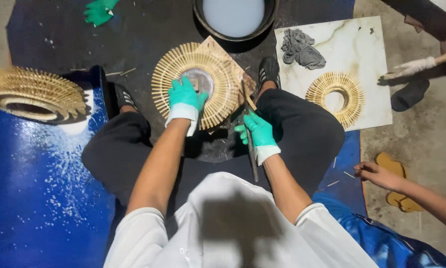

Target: The worker uses a hand scraper to shape and clean the edges of circular wooden/bamboo frames.

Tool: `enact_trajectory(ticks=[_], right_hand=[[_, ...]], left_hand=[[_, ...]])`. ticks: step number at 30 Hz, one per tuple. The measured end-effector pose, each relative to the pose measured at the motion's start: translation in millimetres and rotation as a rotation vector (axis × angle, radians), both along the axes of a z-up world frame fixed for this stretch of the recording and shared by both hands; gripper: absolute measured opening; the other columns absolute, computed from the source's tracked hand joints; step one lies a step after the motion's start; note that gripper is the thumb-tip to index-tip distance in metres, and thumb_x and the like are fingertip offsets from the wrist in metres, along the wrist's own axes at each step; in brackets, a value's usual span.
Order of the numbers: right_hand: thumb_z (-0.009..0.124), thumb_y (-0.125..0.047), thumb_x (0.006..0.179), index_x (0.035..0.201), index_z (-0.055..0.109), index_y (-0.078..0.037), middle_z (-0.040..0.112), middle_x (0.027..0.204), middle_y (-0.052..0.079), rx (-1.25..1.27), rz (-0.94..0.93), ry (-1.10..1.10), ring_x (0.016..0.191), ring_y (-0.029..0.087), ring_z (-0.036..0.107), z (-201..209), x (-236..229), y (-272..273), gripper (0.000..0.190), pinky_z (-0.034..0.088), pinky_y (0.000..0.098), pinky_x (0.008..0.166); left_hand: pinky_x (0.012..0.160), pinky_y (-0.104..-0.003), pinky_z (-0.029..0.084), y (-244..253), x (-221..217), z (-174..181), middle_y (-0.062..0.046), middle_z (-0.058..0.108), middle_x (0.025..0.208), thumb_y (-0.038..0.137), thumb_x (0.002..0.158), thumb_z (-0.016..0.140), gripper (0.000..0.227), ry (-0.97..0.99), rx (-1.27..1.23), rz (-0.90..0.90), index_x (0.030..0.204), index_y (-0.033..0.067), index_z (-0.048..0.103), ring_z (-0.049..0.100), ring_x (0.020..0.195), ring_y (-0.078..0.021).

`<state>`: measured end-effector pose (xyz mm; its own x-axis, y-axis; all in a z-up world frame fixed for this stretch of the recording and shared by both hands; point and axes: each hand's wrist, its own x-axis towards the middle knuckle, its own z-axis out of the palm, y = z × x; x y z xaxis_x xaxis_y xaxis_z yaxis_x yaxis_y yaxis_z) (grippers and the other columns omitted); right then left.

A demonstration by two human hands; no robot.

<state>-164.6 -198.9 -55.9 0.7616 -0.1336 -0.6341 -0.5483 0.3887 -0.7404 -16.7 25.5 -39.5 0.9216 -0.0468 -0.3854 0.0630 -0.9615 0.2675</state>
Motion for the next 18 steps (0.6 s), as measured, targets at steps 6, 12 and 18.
enact_trajectory(ticks=[6, 12, 18], right_hand=[[0.06, -0.02, 0.101, 0.129, 0.063, -0.006, 0.074, 0.079, 0.013, 0.018, -0.015, -0.006, 0.047, 0.014, 0.057, -2.2, -0.1, -5.3, 0.031, 0.044, 0.0277, 0.041], [0.061, -0.021, 0.101, 0.129, 0.063, -0.006, 0.075, 0.081, 0.013, 0.001, -0.009, 0.006, 0.048, 0.014, 0.058, -5.5, 4.5, -8.0, 0.031, 0.045, 0.0283, 0.041], [0.061, -0.021, 0.103, 0.134, 0.06, -0.004, 0.075, 0.083, 0.013, 0.011, -0.013, 0.002, 0.049, 0.014, 0.058, -9.1, 0.4, -5.6, 0.035, 0.046, 0.0279, 0.042]], left_hand=[[0.113, -0.051, 0.04, 0.0, 3.4, -9.5, -0.035, 0.021, 0.16, 0.055, 0.079, 0.08, 0.111, -0.029, -0.028, 0.002, 0.159, 0.0006, 0.025, 0.035, 0.141, -0.0532], [0.114, -0.05, 0.037, 3.0, 9.9, -7.6, -0.034, 0.02, 0.161, 0.053, 0.076, 0.084, 0.113, 0.011, -0.006, -0.059, 0.159, 0.0031, 0.026, 0.033, 0.142, -0.0524], [0.114, -0.051, 0.038, -0.8, 5.8, 10.3, -0.031, 0.022, 0.162, 0.05, 0.075, 0.085, 0.112, 0.028, -0.022, -0.057, 0.159, 0.0038, 0.027, 0.032, 0.143, -0.0502]])
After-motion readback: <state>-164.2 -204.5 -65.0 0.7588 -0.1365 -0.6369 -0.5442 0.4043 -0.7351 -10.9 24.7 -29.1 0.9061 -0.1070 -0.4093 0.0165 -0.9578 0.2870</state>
